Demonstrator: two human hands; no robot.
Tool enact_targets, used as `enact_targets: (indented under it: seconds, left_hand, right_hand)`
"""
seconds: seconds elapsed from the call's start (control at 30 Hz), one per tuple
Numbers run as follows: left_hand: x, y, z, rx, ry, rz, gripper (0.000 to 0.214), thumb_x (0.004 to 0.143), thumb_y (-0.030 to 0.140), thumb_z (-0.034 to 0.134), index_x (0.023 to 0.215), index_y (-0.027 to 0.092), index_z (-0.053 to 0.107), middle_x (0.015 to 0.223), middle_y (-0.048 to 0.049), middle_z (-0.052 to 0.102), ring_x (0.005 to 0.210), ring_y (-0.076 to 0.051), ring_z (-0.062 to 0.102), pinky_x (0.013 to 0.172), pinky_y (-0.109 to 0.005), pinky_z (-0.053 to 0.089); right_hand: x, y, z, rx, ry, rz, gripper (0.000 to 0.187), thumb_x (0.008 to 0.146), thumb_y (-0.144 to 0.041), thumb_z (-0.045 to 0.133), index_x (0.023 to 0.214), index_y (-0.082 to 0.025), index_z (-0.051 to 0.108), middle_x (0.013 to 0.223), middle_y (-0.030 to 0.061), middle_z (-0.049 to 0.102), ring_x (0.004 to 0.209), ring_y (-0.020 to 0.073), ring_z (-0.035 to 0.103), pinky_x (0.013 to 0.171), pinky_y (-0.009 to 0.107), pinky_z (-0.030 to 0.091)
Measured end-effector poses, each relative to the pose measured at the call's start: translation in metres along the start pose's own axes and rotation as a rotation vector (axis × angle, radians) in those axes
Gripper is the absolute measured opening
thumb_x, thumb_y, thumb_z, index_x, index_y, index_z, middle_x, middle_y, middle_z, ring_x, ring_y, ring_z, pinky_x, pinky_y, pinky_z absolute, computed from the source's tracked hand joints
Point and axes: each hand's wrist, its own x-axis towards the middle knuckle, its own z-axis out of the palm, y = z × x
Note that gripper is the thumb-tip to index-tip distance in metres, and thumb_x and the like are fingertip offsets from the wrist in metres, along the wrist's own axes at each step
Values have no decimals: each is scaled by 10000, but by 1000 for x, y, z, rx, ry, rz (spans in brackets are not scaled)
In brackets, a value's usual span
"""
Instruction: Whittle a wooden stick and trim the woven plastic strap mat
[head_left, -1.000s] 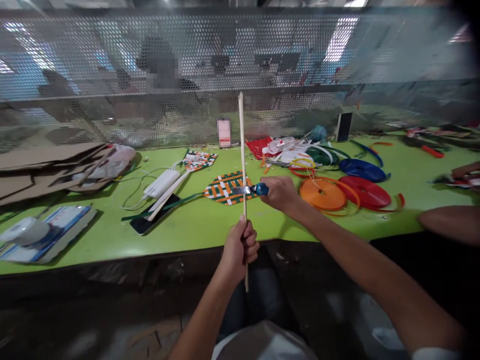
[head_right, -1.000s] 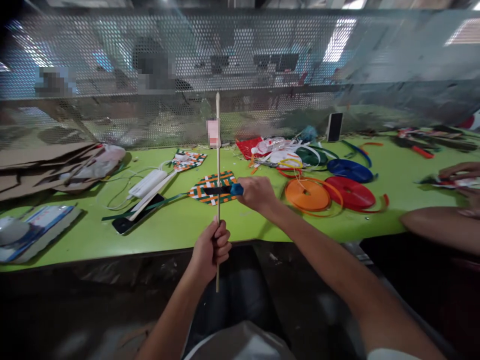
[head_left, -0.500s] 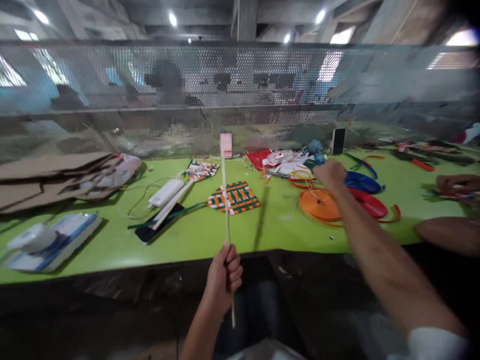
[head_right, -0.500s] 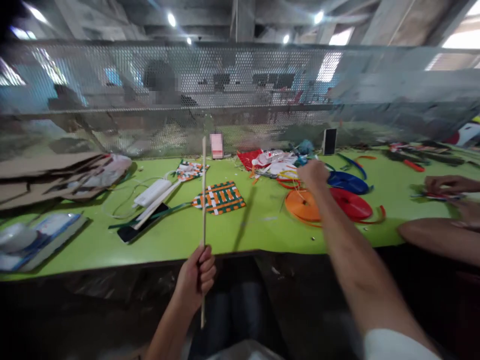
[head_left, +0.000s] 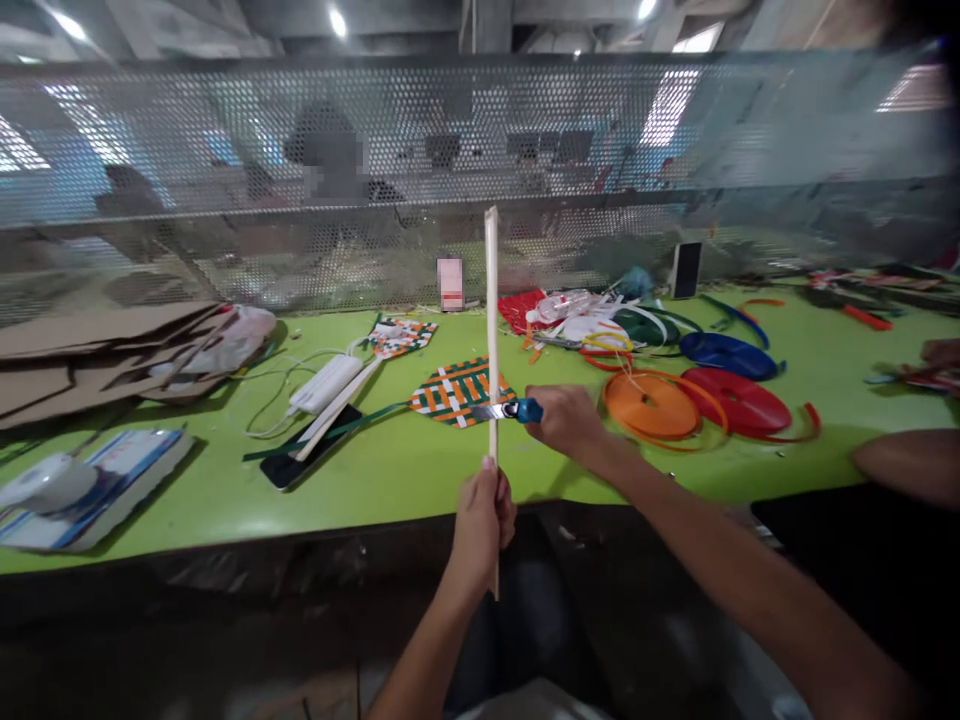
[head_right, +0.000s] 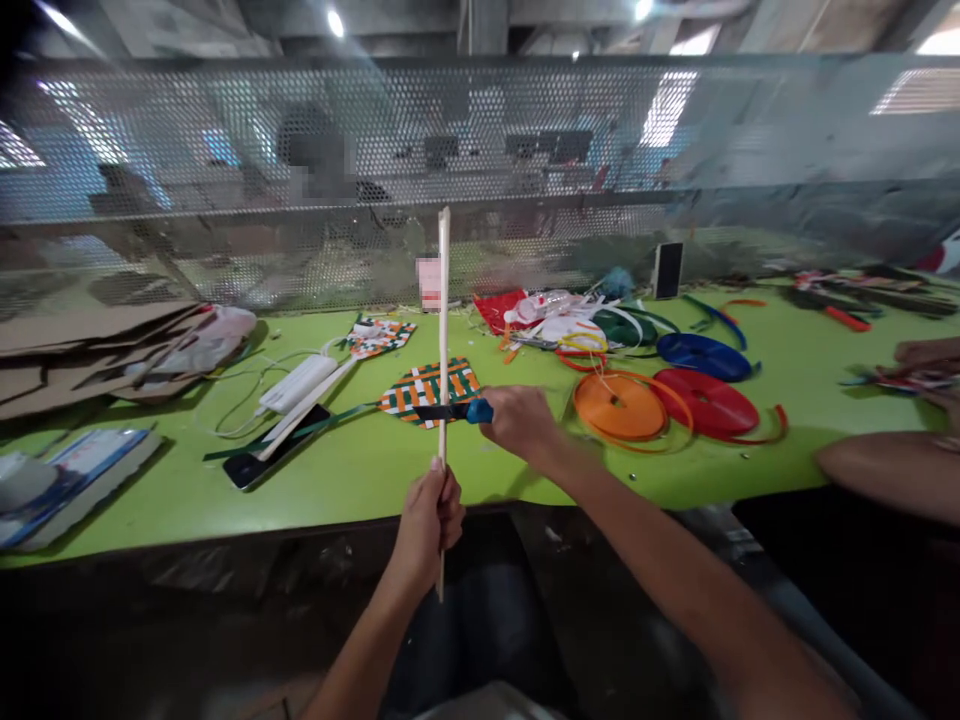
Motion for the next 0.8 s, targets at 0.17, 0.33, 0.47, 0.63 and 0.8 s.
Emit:
enact_targets:
  seconds: [0.17,0.33,0.47,0.63,0.8]
  left_hand:
    - [-3,5,4,1,-36,-15,704,711,825,713,659,220,357,506,110,243,369,-26,171,321,-160,118]
    - [-26,18,1,-144,-212,-254,709,693,737,798,694,226,307,507,127,189,397,-22,76,325,-150,71]
    - [-32,23,-16,-218,-220,-332,736,669,690,843,695,226,271,513,127,176,412,-24,48,325,-156,65]
    - [-5,21,-18,-128,-38,-153,664,756,691,776,699,221,310,536,117,220,399,-23,111,345,-160,79]
    - [-3,16,-7,-16,-55,-75,665,750,766,726,683,220,351,532,110,245,381,-25,157,342,-169,90]
  right_hand:
    - [-6,-2,3,-9,17,21,203,843,-319,563,862,-187,715,796,100,742,726,229,643,605,321,239]
    - [15,43,-2,-17,19,201,266,892,-333,566,962,-158,754,875,144,749,835,276,679,631,317,307]
    - [34,99,-10,-67,137,749,317,901,-301,570,1014,-77,764,918,229,740,803,301,681,615,322,347]
    - [12,60,1,-21,101,284,195,845,-290,609,882,-178,765,822,128,746,785,275,662,649,319,364]
    - [-6,4,2,34,6,36,150,779,-234,600,816,-205,743,727,82,716,722,246,637,641,316,322]
